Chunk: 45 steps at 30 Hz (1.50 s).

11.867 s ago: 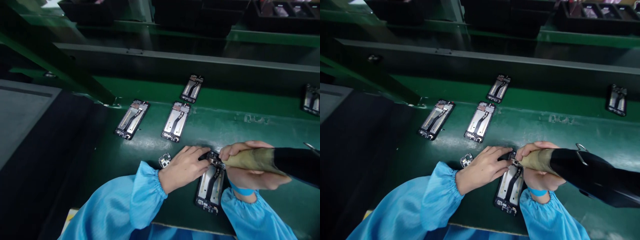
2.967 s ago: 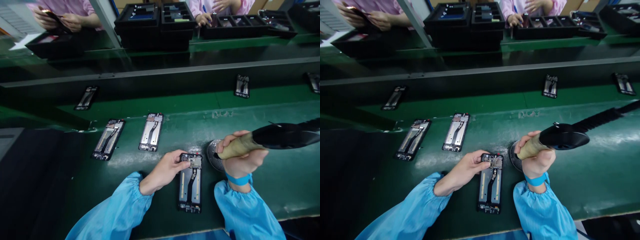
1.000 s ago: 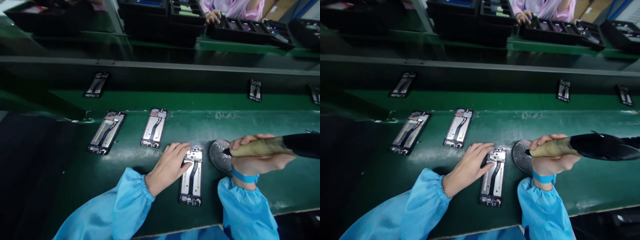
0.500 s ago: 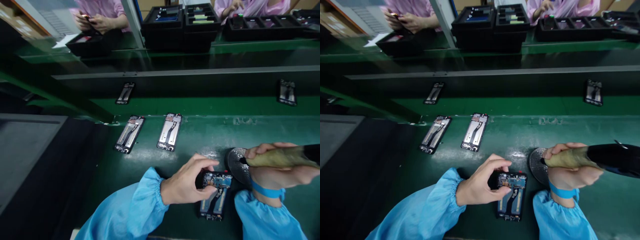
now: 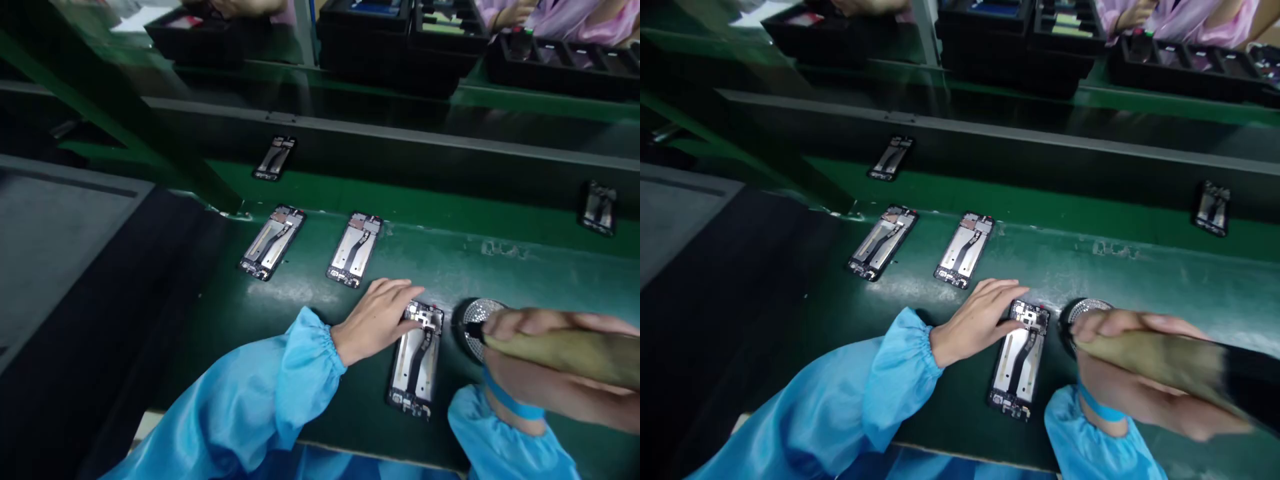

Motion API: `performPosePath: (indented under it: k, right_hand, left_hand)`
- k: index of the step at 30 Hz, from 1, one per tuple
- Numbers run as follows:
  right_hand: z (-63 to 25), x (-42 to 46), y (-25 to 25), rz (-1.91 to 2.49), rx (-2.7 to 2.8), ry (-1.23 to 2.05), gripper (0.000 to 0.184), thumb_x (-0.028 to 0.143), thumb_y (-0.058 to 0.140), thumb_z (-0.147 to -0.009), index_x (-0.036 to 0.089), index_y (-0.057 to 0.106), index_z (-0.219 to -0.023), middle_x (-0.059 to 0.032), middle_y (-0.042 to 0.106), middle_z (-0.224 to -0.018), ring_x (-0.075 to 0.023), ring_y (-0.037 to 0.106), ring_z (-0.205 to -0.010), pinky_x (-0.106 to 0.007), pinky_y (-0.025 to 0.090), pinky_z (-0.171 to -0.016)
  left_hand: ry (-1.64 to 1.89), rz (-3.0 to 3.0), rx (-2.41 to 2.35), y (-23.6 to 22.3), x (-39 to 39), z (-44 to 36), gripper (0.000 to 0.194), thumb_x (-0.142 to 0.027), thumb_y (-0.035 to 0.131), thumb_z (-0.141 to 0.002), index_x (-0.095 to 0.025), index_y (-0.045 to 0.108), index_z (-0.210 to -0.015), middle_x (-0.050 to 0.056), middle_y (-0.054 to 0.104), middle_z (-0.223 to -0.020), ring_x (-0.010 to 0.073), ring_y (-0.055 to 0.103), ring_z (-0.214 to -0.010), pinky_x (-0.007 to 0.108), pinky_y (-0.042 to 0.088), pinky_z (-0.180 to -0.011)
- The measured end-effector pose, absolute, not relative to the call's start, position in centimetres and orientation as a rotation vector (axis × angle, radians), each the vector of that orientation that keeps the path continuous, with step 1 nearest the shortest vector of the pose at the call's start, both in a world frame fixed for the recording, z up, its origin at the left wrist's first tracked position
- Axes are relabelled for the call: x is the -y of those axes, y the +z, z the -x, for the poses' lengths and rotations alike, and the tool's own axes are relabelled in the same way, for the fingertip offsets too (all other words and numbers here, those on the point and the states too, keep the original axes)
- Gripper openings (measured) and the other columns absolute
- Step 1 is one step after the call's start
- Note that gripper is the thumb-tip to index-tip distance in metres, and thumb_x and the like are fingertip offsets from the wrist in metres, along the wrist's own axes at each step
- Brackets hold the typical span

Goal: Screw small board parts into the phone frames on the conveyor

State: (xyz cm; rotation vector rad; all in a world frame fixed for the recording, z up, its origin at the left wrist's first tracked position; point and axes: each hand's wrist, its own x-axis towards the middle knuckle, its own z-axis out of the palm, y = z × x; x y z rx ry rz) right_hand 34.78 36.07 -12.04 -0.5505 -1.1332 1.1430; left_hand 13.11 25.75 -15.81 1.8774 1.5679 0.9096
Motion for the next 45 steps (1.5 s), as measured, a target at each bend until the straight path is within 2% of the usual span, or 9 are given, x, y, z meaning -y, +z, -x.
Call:
performPosePath:
  k: [2,5,12,18,22,29,35,40,45]
  right_hand:
    - [-33.2,-34.3,-11.9,0.486,1.266,1.205,0.070,0.087,0.052,-0.092,0.029,0.080,-0.119,-0.0034,0.069,-0.073,-0.0225,0.063,-0.053,-0.042,0.056,-0.051]
    - [-31.1,-32.7,-12.1,0.442,1.294,1.318,0.073,0.083,0.038,-0.103,0.025,0.080,-0.120,-0.0068,0.074,-0.077,-0.0239,0.068,-0.057,-0.043,0.059,-0.055]
    - [-29.8,-32.7,-12.3,0.486,1.309,1.286,0.079,0.083,0.027,-0.105,0.026,0.080,-0.116,-0.0057,0.072,-0.073,-0.0237,0.066,-0.053,-0.042,0.057,-0.050]
    - [-29.8,-32.5,-12.9,0.515,1.326,1.329,0.074,0.086,0.037,-0.100,0.028,0.082,-0.109,-0.0053,0.072,-0.071,-0.0236,0.066,-0.051,-0.043,0.058,-0.050]
    - [-29.7,-32.4,-12.7,0.492,1.314,1.314,0.072,0.082,0.037,-0.102,0.027,0.083,-0.114,-0.0063,0.073,-0.071,-0.0241,0.066,-0.051,-0.043,0.059,-0.050]
    - [-30.0,-32.4,-12.2,0.566,1.266,1.311,0.080,0.094,0.038,-0.096,0.029,0.082,-0.111,-0.0056,0.072,-0.070,-0.0241,0.065,-0.051,-0.043,0.058,-0.051]
    - [-29.7,-32.3,-11.4,0.524,1.282,1.268,0.072,0.086,0.038,-0.100,0.030,0.082,-0.114,-0.0035,0.071,-0.068,-0.0231,0.064,-0.049,-0.042,0.056,-0.050]
    - [-29.6,-31.9,-11.0,0.585,1.233,1.268,0.080,0.094,0.035,-0.097,0.029,0.082,-0.109,-0.0035,0.068,-0.067,-0.0225,0.063,-0.050,-0.041,0.055,-0.051]
    - [-29.8,-31.9,-11.2,0.573,1.222,1.288,0.080,0.092,0.035,-0.098,0.029,0.082,-0.111,-0.0045,0.069,-0.068,-0.0237,0.064,-0.052,-0.043,0.057,-0.050]
  left_hand:
    - [0.974,-1.917,-1.574,-16.1,-25.3,-12.7,0.038,-0.018,0.059,-0.114,-0.024,0.055,-0.151,0.011,0.071,-0.153,0.0252,0.061,-0.153,0.049,0.049,-0.129]
    - [0.994,-1.951,-1.547,-16.3,-24.4,-11.9,0.042,-0.004,0.048,-0.109,-0.023,0.059,-0.145,0.008,0.075,-0.146,0.0208,0.068,-0.145,0.047,0.047,-0.132]
    - [0.933,-1.948,-1.554,-15.9,-24.2,-11.8,0.050,0.001,0.051,-0.100,-0.021,0.061,-0.144,0.008,0.074,-0.144,0.0235,0.068,-0.142,0.052,0.046,-0.133]
    - [0.945,-1.943,-1.540,-16.1,-24.3,-11.9,0.049,0.001,0.052,-0.100,-0.020,0.061,-0.144,0.008,0.074,-0.144,0.0229,0.068,-0.142,0.049,0.043,-0.134]
    - [0.931,-1.941,-1.550,-16.1,-24.2,-11.9,0.047,-0.001,0.053,-0.102,-0.022,0.060,-0.144,0.008,0.073,-0.146,0.0226,0.067,-0.142,0.048,0.043,-0.134]
    - [0.869,-1.999,-1.554,-15.4,-24.3,-12.0,0.029,-0.016,0.058,-0.112,-0.023,0.067,-0.138,0.006,0.075,-0.139,0.0228,0.070,-0.133,0.048,0.041,-0.133]
    - [0.866,-2.029,-1.476,-15.7,-24.5,-12.5,0.021,-0.032,0.072,-0.110,-0.021,0.073,-0.129,0.008,0.071,-0.144,0.0261,0.066,-0.140,0.054,0.031,-0.139]
    - [0.829,-2.037,-1.458,-15.8,-24.8,-12.7,0.012,-0.031,0.073,-0.111,-0.025,0.079,-0.119,0.006,0.074,-0.138,0.0254,0.064,-0.144,0.053,0.031,-0.140]
    - [0.815,-2.035,-1.464,-15.4,-24.9,-12.4,0.013,-0.033,0.073,-0.111,-0.024,0.080,-0.116,0.005,0.076,-0.136,0.0247,0.066,-0.143,0.052,0.032,-0.139]
